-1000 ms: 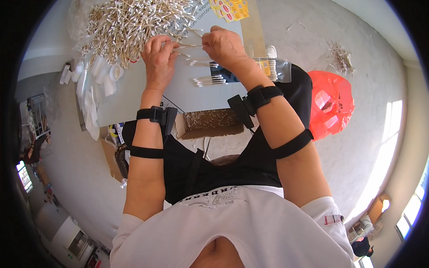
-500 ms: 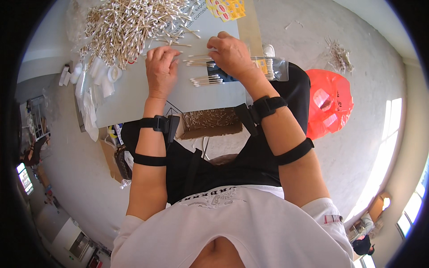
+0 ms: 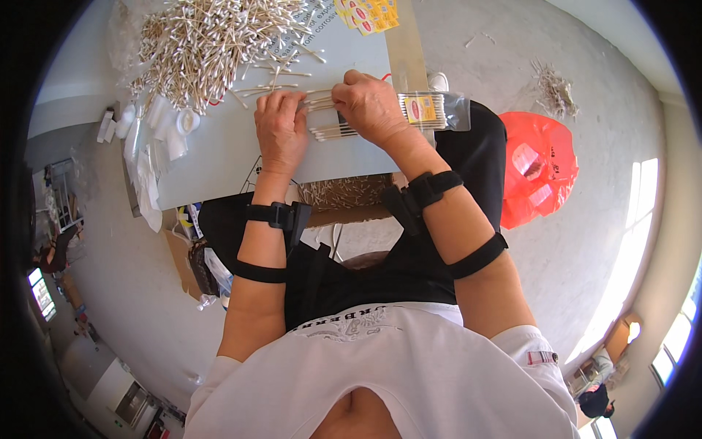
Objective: Organizing and packing a bundle of cotton swabs into a small plastic sleeve.
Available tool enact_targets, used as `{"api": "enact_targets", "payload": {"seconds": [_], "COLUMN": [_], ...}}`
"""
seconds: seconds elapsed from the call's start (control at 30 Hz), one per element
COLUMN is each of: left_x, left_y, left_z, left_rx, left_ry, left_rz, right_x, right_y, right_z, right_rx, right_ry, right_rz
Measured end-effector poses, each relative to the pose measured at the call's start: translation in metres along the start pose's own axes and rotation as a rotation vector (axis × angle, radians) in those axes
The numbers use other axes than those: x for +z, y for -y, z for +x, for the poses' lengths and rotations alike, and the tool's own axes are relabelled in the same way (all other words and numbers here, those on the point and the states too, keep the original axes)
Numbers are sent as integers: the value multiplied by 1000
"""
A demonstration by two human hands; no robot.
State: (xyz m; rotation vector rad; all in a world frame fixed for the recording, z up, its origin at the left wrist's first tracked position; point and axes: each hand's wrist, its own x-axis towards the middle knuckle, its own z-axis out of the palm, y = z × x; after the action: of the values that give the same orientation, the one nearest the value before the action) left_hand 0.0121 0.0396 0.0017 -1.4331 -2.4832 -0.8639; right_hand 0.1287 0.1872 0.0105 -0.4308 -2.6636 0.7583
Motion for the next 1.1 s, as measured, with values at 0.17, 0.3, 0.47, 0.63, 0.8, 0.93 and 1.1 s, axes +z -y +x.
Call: {"api": "enact_targets", "payload": {"seconds": [0.17, 0.3, 0.47, 0.63, 0.8, 0.93, 1.1], "left_x": [-3, -2, -1, -1, 1, 3, 2], "left_y": [-3, -2, -3, -5, -2, -3, -6], "left_z": [6, 9, 10, 11, 11, 8, 0], "left_rx": [32, 28, 20, 27, 41, 43, 41], "left_ry": [-10, 19, 47, 42, 30, 17, 15], "left_rz": [-39, -29, -34, -39, -38, -53, -76], "right_x": [-4, -5, -1, 1, 3, 4, 0], "right_y": [-3, 0, -2, -5, -8, -9, -6], "right_z": [1, 2, -2, -1, 0, -1, -5], "right_rx": [34, -10, 5, 9, 79, 88, 103], "right_ry": [-66, -65, 39, -166, -146, -148, -72], "right_rz": [40, 39, 53, 54, 57, 68, 86]}}
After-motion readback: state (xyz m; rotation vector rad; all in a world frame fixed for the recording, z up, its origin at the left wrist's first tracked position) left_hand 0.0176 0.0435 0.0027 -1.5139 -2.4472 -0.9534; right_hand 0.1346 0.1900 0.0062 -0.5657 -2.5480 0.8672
